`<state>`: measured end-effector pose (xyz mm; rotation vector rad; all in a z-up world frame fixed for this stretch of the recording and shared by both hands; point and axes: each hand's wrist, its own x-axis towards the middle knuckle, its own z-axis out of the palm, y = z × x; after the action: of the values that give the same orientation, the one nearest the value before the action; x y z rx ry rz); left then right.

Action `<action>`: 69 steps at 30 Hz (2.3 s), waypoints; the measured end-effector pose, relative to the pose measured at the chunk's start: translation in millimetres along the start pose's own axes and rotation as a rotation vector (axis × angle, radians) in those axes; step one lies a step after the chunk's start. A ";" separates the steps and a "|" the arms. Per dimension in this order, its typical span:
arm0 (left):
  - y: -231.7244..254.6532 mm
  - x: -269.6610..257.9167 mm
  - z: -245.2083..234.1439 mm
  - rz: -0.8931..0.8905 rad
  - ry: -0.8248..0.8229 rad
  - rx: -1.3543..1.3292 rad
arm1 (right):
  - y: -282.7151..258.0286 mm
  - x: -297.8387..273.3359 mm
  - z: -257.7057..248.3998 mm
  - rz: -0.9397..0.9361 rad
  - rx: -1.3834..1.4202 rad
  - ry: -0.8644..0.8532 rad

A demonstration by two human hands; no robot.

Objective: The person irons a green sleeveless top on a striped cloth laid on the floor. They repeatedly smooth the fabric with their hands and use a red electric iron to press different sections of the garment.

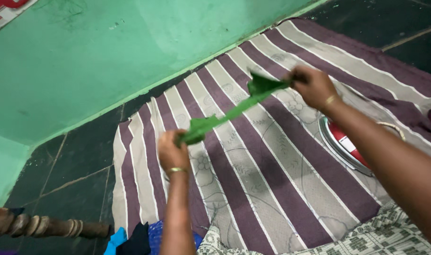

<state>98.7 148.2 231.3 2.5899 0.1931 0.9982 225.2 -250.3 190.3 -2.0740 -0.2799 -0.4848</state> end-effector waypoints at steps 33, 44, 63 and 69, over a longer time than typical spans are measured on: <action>-102.0 -302.2 119.8 -0.759 -0.348 -0.417 | 77.4 -292.5 33.8 0.236 -0.486 -0.353; -110.7 -310.1 133.9 -0.920 -0.517 -0.099 | 44.9 -291.3 107.0 0.324 -0.206 -0.366; -76.5 -266.0 97.5 -1.091 -0.612 -0.121 | 52.2 -260.7 217.5 0.538 -0.393 -0.537; -64.0 -267.3 91.9 -1.018 -0.562 -0.090 | 45.0 -275.7 202.8 0.627 -0.430 -0.551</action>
<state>-37.7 114.7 -22.1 2.0923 1.1124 -0.0800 41.9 -101.9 -61.7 -2.5300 0.1843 0.4523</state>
